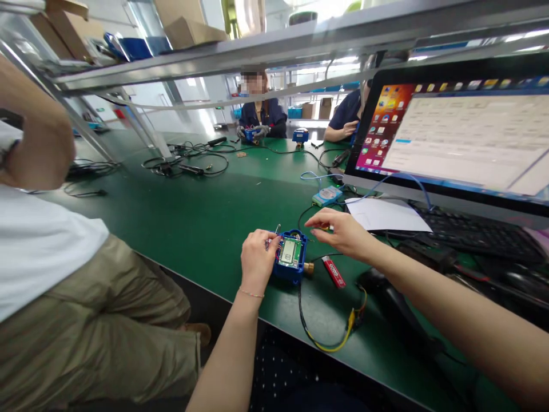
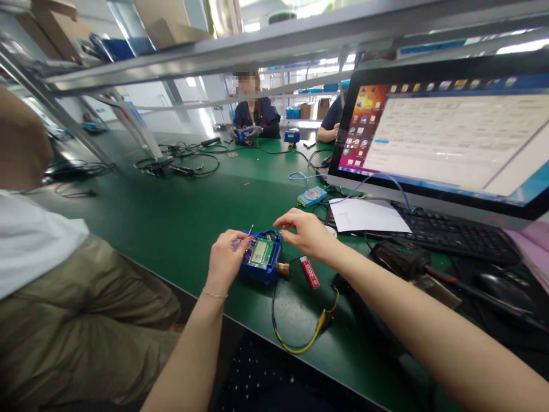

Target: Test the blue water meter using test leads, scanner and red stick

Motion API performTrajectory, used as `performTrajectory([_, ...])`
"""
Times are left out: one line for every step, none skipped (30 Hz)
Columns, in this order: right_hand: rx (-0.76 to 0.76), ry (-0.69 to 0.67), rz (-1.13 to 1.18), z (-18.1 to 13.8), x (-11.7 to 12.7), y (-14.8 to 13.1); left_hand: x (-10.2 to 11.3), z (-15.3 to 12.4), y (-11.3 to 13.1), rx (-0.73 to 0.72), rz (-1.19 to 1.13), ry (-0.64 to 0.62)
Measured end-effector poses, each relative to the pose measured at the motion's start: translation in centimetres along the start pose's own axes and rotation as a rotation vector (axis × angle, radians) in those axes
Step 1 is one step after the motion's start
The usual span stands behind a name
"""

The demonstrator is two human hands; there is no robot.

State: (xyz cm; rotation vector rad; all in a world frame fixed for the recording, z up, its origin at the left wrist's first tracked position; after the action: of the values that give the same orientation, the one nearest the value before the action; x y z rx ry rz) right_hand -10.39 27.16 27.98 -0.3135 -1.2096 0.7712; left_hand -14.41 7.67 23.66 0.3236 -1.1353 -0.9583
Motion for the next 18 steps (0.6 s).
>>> performTrajectory([0.068,-0.014,-0.041,0.6,-0.4,-0.2,-0.2,-0.1,-0.2,0.011,-0.059,-0.001])
performTrajectory([0.135,-0.039,-0.089,1.3,-0.9,-0.5,-0.3,-0.2,-0.5,0.014,-0.121,0.003])
performTrajectory([0.198,-0.075,-0.144,2.0,-1.5,-0.9,-0.4,-0.4,-0.7,0.013,-0.175,0.011])
performTrajectory([0.251,-0.119,-0.203,2.8,-2.1,-1.3,-0.4,-0.5,-0.9,0.008,-0.214,0.02])
performTrajectory([0.292,-0.168,-0.26,3.7,-2.7,-1.6,-0.4,-0.6,-1.1,0.004,-0.24,0.026])
performTrajectory([0.32,-0.218,-0.306,4.5,-3.3,-1.9,-0.4,-0.6,-1.3,0.007,-0.256,0.03])
performTrajectory([0.336,-0.271,-0.325,5.3,-3.8,-2.1,-0.4,-0.6,-1.5,0.015,-0.266,0.032])
performTrajectory([0.343,-0.32,-0.314,6.0,-4.3,-2.2,-0.4,-0.6,-1.6,0.029,-0.269,0.03])
performTrajectory([0.343,-0.359,-0.282,6.7,-4.6,-2.1,-0.4,-0.6,-1.7,0.047,-0.268,0.026])
performTrajectory([0.34,-0.39,-0.24,7.3,-4.8,-1.9,-0.4,-0.5,-1.8,0.064,-0.263,0.022])
performTrajectory([0.336,-0.414,-0.194,7.7,-4.9,-1.6,-0.4,-0.5,-1.8,0.078,-0.254,0.02])
performTrajectory([0.332,-0.435,-0.149,8.1,-4.9,-1.2,-0.4,-0.4,-1.8,0.087,-0.244,0.017])
performTrajectory([0.327,-0.456,-0.109,8.3,-4.9,-0.7,-0.3,-0.4,-1.8,0.091,-0.235,0.014])
performTrajectory([0.319,-0.48,-0.07,8.4,-4.9,-0.1,-0.3,-0.4,-1.8,0.092,-0.23,0.013])
performTrajectory([0.306,-0.509,-0.023,8.4,-4.9,0.5,-0.3,-0.3,-1.8,0.092,-0.229,0.012])
performTrajectory([0.289,-0.539,0.028,8.3,-4.8,1.0,-0.2,-0.3,-1.8,0.092,-0.23,0.006])
performTrajectory([0.269,-0.565,0.078,8.1,-4.8,1.5,-0.2,-0.3,-1.8,0.092,-0.233,-0.001])
performTrajectory([0.247,-0.585,0.123,7.9,-4.9,2.0,-0.2,-0.2,-1.8,0.094,-0.239,-0.011])
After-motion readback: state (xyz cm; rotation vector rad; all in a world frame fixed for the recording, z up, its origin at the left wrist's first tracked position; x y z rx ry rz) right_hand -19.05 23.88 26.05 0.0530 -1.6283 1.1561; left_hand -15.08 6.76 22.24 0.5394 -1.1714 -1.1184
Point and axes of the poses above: each hand's wrist, its own z-axis towards the middle knuckle, its own x-axis out of the back of the hand, y = z × x, the point moved 3 cm from there along z, towards the middle knuckle, and after that the axes turned 3 degrees about -z, right-handed, at the moved point
